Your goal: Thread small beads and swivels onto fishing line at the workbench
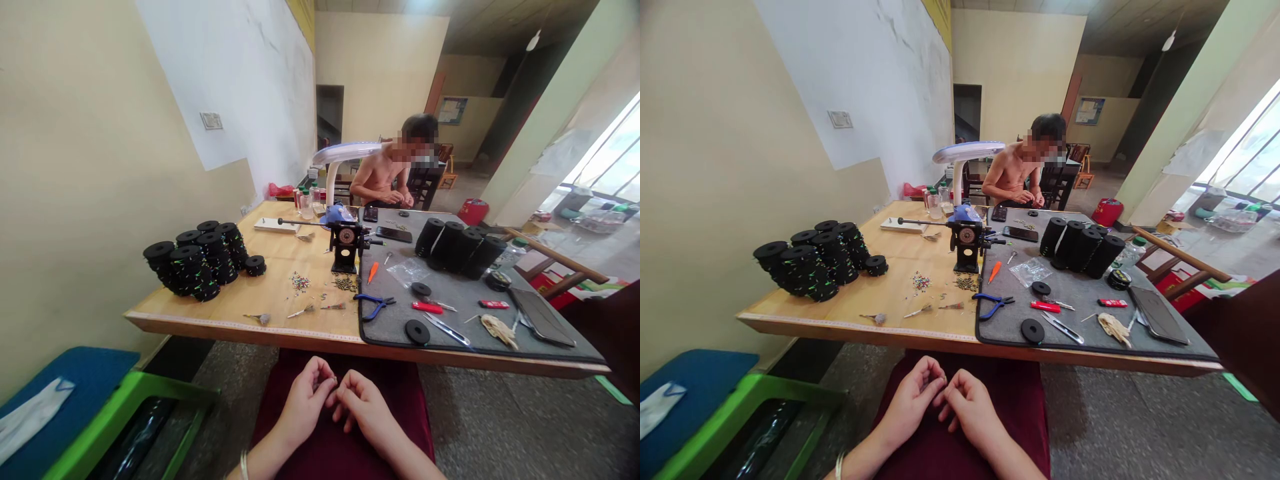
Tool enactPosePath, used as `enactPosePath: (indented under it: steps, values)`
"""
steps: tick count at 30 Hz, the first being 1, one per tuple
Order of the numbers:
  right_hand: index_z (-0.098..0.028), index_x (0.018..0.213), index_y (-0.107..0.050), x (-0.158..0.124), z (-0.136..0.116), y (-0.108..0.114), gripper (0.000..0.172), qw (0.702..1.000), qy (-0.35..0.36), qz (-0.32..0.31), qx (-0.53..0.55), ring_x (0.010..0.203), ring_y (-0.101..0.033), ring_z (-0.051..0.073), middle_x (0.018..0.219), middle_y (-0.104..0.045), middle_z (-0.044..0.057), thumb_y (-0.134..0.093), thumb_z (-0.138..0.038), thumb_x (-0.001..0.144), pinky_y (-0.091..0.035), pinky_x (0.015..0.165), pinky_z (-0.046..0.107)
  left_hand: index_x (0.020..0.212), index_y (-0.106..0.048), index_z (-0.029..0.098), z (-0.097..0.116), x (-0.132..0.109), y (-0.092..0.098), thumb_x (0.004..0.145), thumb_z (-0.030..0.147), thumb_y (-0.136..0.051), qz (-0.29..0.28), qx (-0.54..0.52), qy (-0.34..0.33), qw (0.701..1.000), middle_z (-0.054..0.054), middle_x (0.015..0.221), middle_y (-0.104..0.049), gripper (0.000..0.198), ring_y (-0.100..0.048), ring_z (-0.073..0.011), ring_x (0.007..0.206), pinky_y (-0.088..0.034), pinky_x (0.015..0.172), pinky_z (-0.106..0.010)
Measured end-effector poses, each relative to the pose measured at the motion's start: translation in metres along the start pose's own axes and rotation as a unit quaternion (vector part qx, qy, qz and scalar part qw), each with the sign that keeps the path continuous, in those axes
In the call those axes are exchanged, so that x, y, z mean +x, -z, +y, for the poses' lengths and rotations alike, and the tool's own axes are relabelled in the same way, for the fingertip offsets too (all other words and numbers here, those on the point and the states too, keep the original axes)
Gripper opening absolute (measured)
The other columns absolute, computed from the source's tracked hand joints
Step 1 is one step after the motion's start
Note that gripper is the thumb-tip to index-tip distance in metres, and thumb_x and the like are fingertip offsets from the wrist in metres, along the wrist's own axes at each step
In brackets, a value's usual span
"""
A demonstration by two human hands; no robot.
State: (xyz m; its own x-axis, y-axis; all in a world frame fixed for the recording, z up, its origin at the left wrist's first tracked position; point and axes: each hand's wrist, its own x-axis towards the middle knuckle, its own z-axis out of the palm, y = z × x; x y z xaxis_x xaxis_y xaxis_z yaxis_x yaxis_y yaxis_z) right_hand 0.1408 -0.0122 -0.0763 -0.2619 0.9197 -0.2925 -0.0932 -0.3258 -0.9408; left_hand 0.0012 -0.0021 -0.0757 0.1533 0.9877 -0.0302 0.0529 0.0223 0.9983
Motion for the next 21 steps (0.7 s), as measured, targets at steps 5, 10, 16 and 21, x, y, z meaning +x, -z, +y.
enactPosePath:
  steps: [5,10,16,21]
  values:
    - [-0.019,0.068,-0.045,0.0006,-0.0001,0.0004,0.031,1.0,-0.001,-0.002,0.0,0.048,-0.058,0.01,0.069,-0.068,0.003,-0.063,-0.043,0.071,-0.036,0.035,0.016,0.074,-0.051,0.02,0.001,-0.0003,0.0,0.079,0.023,-0.056,-0.004,0.008,-0.002,1.0,0.001,0.071,-0.055,0.008,-0.054,-0.0151,0.068,-0.043,0.066,-0.026]
    - [-0.018,0.068,-0.046,0.0004,-0.0008,0.0007,0.03,1.0,0.0,0.0,0.0,0.048,-0.057,0.01,0.069,-0.068,0.002,-0.063,-0.043,0.072,-0.036,0.036,0.015,0.073,-0.05,0.02,0.0032,-0.0006,-0.0006,0.078,0.018,-0.054,-0.003,0.015,-0.004,1.0,0.001,0.072,-0.055,0.007,-0.054,-0.0152,0.069,-0.043,0.067,-0.026]
    - [-0.018,0.068,-0.046,0.0007,-0.0016,0.0011,0.03,1.0,-0.002,-0.002,-0.002,0.048,-0.058,0.009,0.068,-0.067,0.003,-0.062,-0.042,0.071,-0.036,0.035,0.015,0.073,-0.05,0.02,0.0023,-0.001,-0.0001,0.078,0.017,-0.054,-0.003,0.014,-0.007,1.0,0.001,0.072,-0.055,0.006,-0.054,-0.0151,0.069,-0.044,0.067,-0.027]
    - [-0.018,0.069,-0.046,0.0012,-0.0018,0.0016,0.029,1.0,0.002,-0.003,0.003,0.048,-0.058,0.009,0.069,-0.068,0.003,-0.061,-0.042,0.072,-0.036,0.035,0.015,0.074,-0.051,0.02,0.0034,-0.0009,-0.0002,0.078,0.018,-0.054,-0.002,0.023,-0.014,1.0,0.0,0.073,-0.056,0.005,-0.055,-0.0157,0.07,-0.044,0.068,-0.027]
